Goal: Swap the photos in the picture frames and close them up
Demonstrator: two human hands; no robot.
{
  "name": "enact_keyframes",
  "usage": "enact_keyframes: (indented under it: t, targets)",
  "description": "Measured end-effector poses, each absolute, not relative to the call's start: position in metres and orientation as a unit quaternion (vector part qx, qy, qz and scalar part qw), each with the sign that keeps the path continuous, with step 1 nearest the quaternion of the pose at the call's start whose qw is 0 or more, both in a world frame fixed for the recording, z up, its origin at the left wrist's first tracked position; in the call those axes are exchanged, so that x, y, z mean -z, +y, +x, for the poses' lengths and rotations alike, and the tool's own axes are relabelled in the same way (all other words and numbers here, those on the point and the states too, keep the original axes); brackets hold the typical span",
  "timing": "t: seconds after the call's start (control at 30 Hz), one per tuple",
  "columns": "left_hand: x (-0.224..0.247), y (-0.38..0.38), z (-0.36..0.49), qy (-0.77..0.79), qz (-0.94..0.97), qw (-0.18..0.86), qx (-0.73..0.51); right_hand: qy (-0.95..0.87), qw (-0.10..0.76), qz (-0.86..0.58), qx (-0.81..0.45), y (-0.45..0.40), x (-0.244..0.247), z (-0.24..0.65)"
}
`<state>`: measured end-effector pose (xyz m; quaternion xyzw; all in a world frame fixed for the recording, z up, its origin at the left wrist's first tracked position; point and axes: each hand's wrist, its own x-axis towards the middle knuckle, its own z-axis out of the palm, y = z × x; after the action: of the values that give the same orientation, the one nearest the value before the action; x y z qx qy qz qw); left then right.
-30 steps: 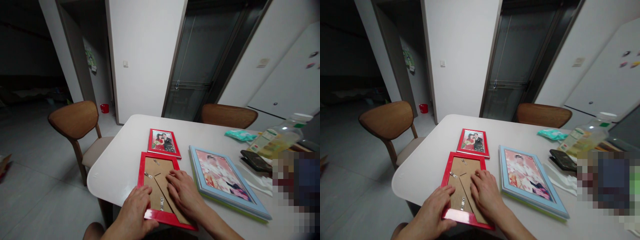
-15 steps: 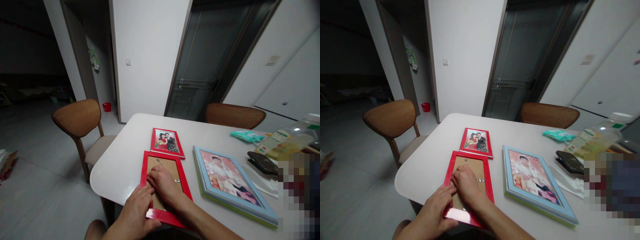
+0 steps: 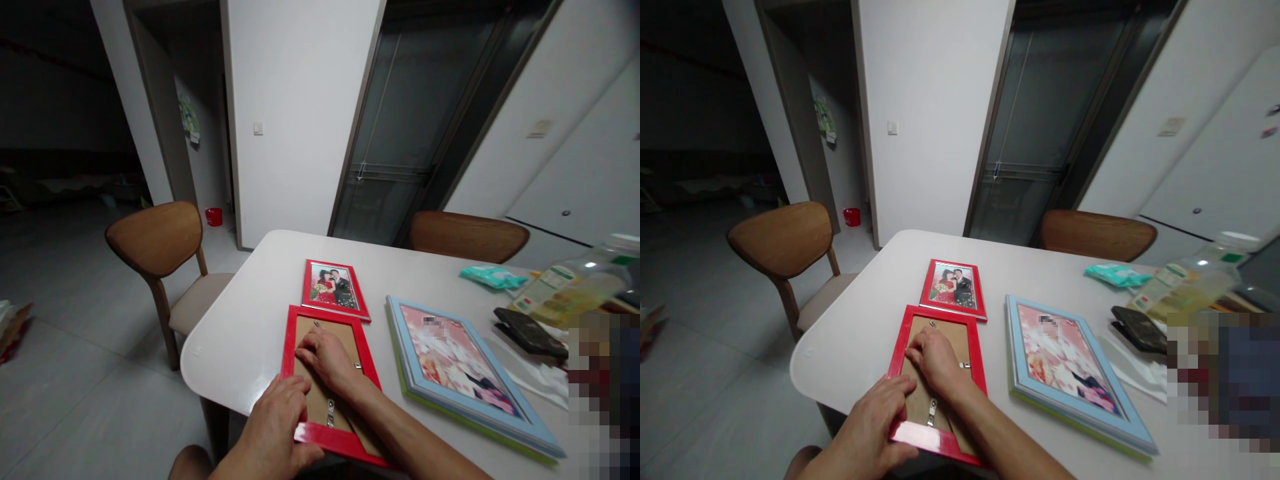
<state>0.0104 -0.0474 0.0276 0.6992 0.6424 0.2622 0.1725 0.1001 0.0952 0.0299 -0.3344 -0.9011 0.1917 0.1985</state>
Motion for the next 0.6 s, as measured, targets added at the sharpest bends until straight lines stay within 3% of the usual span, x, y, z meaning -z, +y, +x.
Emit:
enact_keyframes:
  t: [0.33,0.6]
  targets:
    - [-0.036,-0.05,0.015,0.657,0.695,0.183,-0.227,-0.828,0.21,-0.502,-0.133,0.144,-0.023,0.104]
    - [-0.02,-0.045,0.022,0.651,0.711,0.123,-0.235,-0.81,0.285,-0.474,-0.197,0.142,-0.034,0.113]
